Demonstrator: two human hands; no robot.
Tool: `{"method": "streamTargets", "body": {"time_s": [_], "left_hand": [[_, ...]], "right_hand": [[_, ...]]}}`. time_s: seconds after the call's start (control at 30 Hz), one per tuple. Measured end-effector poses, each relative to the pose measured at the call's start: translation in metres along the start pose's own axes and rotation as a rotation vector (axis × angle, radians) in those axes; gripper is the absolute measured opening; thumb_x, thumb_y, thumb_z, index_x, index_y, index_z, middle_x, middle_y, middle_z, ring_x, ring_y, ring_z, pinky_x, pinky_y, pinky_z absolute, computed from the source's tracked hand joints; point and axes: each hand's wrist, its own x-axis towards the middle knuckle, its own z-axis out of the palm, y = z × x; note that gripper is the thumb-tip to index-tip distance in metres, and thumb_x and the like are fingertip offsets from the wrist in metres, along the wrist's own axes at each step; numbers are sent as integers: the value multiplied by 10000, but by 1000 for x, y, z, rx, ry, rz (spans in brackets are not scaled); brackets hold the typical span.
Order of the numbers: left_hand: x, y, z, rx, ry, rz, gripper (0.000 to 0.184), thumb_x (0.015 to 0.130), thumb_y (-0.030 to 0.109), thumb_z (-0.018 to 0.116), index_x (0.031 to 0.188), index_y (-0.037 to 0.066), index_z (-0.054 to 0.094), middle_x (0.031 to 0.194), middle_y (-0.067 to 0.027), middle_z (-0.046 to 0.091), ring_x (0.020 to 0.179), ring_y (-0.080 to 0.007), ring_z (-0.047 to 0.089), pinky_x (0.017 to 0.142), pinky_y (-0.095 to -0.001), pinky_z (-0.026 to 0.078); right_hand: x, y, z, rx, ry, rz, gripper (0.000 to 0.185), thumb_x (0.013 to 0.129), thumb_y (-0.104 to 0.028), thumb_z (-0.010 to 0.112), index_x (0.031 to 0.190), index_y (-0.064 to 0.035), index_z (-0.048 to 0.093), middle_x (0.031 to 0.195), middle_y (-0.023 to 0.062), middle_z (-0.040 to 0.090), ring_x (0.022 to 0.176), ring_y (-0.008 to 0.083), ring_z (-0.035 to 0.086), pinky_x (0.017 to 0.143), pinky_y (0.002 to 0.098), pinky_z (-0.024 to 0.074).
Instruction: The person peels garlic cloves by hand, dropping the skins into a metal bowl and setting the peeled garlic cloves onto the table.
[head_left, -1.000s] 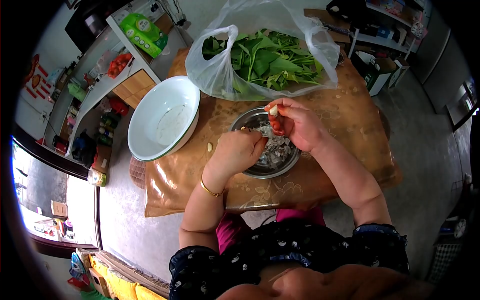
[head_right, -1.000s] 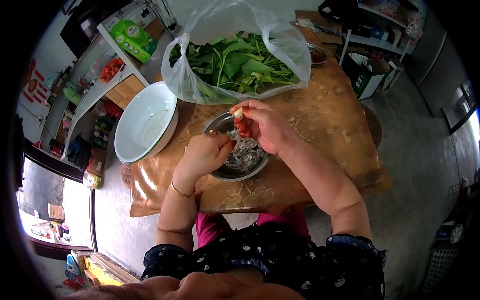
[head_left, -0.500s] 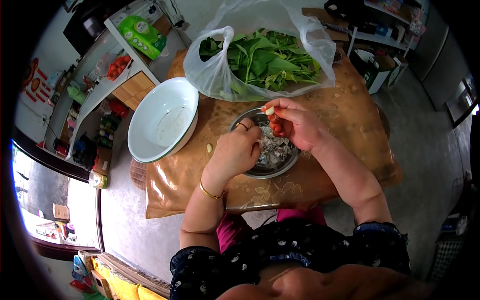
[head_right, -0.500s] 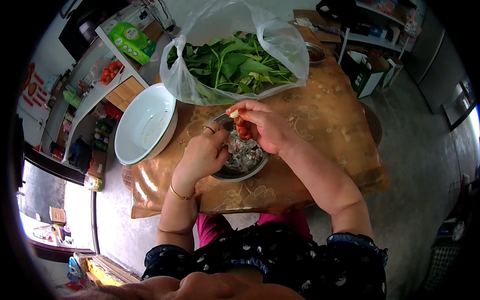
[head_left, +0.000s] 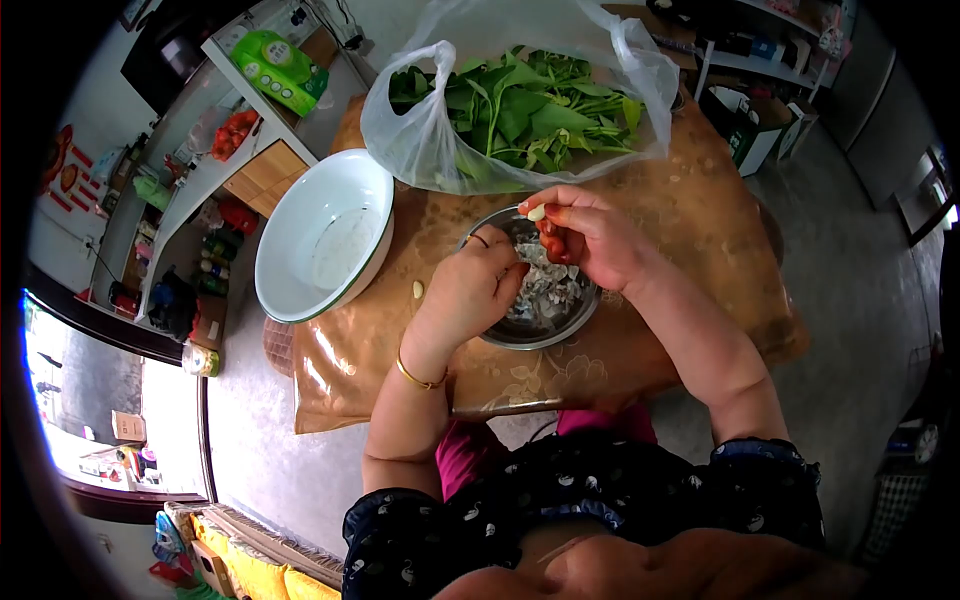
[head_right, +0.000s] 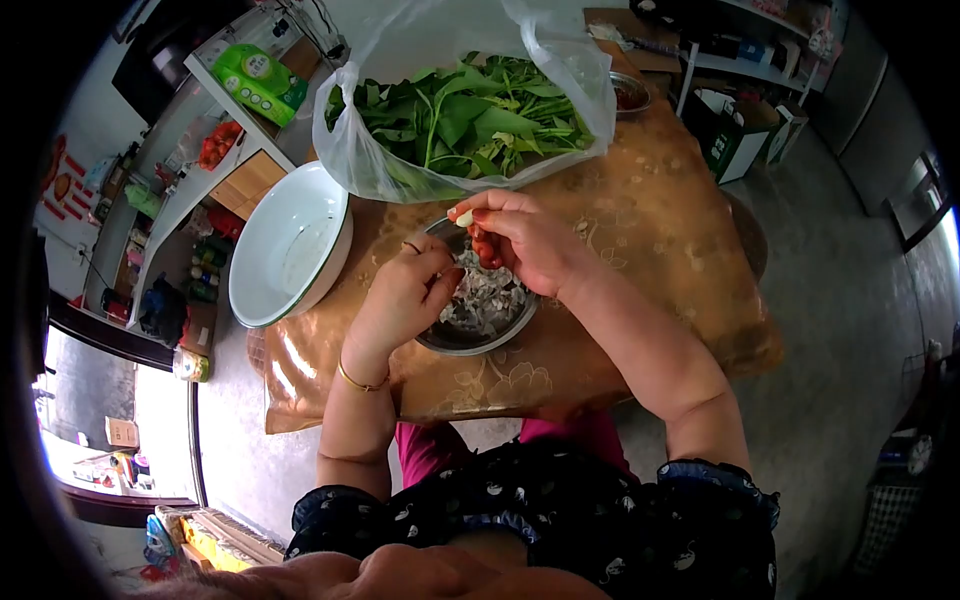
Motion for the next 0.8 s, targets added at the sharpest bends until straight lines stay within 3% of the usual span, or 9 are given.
{"method": "streamTargets", "body": {"time_s": [0.1, 0.2, 0.3, 0.4, 0.5, 0.6, 0.7, 0.8], "left_hand": [[3, 6, -3, -80, 4, -96, 45, 752, 18, 579, 761, 1, 538, 824, -133, 543, 737, -305, 538, 628, -354, 437], [3, 0, 2, -149, 71, 31, 60, 735, -19, 580, 757, -7, 525, 777, -130, 530, 704, -291, 513, 607, -342, 418], [8, -12, 3, -119, 56, 119, 146, 719, -37, 595, 837, 5, 522, 748, -102, 522, 678, -221, 517, 599, -309, 417], [4, 9, -6, -261, -38, -279, 158, 769, -6, 561, 919, 12, 514, 758, -110, 545, 647, -202, 546, 583, -299, 438], [5, -9, 11, -526, 139, -208, 176, 802, -15, 540, 972, -2, 497, 752, -68, 553, 616, -115, 526, 559, -251, 426], [7, 0, 8, -913, 186, -406, 147, 844, 18, 533, 985, -6, 499, 743, -42, 558, 627, -96, 523, 550, -219, 415], [7, -3, 9, -1164, 129, -482, 129, 866, 44, 526, 978, -18, 509, 749, -46, 563, 609, -101, 520, 545, -209, 411], [6, -6, 13, -1168, 96, -442, 137, 883, 69, 525, 981, -26, 514, 748, -51, 567, 597, -99, 522, 538, -201, 402]], "right_hand": [[0, 0, 0, 6, 1, 5, 201, 902, -87, 440, 1039, -39, 580, 780, -5, 520, 657, 75, 472, 600, 237, 420], [1, 1, -1, 44, -8, 2, 180, 893, -58, 456, 1011, -32, 590, 813, 3, 550, 657, 78, 490, 591, 246, 418], [1, 1, -1, 44, 0, -1, 169, 889, -59, 460, 1002, -40, 585, 818, 4, 550, 658, 78, 489, 588, 245, 414], [1, 0, 0, 36, 5, -11, 154, 886, -60, 464, 994, -49, 574, 814, 5, 548, 656, 77, 487, 582, 244, 410], [0, 1, 1, 1, -4, 5, 140, 891, -65, 466, 994, -60, 560, 796, 4, 538, 649, 74, 478, 572, 239, 400], [2, 6, -3, -72, -49, -4, 128, 903, -69, 463, 997, -69, 550, 793, -2, 520, 644, 67, 462, 559, 221, 384], [1, 9, 2, -202, -78, -67, 129, 905, -41, 457, 997, -63, 545, 782, -3, 520, 638, 61, 457, 551, 213, 374], [-1, 8, 6, -339, -102, -132, 143, 901, -14, 452, 1006, -58, 539, 793, 1, 521, 641, 55, 454, 554, 210, 375]]}}
